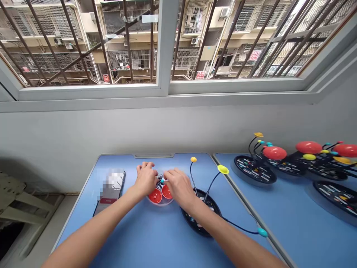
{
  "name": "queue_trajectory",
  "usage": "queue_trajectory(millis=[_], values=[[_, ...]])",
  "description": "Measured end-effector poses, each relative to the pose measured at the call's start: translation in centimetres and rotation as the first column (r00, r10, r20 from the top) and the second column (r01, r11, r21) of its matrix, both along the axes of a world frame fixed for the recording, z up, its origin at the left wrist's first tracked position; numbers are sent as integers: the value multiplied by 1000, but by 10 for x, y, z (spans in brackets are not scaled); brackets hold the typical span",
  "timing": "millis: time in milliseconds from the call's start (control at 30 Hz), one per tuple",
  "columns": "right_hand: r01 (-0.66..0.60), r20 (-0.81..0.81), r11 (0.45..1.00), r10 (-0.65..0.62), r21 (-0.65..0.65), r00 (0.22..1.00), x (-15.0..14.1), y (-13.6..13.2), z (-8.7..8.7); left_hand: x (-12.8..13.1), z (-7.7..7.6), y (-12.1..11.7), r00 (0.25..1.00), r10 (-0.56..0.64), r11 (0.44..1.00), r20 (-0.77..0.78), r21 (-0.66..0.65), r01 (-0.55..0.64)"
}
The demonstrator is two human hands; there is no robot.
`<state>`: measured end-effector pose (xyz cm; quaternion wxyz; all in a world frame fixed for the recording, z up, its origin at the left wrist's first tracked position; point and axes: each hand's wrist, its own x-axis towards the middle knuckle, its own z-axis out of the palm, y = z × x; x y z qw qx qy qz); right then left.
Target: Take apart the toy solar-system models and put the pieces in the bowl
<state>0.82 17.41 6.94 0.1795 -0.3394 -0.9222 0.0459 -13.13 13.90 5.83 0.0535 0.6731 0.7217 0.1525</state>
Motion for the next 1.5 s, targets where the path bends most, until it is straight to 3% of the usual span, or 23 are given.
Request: queue_trajectory(millis=[167, 333, 433, 500, 600, 767, 1033, 1300, 1500], values=[[-51, -67, 999, 51, -5, 996, 28, -11, 19, -6, 3, -3, 999, 37, 998, 19, 56, -38], [2, -328, 998, 19, 63, 944, 100, -18, 45, 11, 16, -37, 991, 88, 978, 102, 180, -106], [98, -322, 995, -97, -15, 942, 137, -21, 50, 40, 12, -65, 945, -69, 975, 320, 224, -4], [135, -243, 981, -167, -141, 955, 149, -21, 47, 64, 4, -78, 869, -114, 990, 481, 133, 56], [160, -56, 945, -184, -284, 981, 147, -20, 36, 99, -8, -80, 786, -37, 998, 617, -17, 60], [162, 139, 937, -125, -309, 982, 126, -13, 16, 128, -22, -50, 757, 60, 998, 651, -48, -39], [219, 173, 917, -168, -334, 970, 118, -3, 1, 138, -28, -22, 803, -57, 997, 593, -4, 73], [231, 140, 922, -196, -312, 971, 118, -7, 0, 138, -39, -12, 828, -147, 988, 540, 48, 144], [195, 93, 943, -176, -270, 980, 123, -11, 21, 138, -41, -13, 838, -166, 986, 519, 58, 159]])
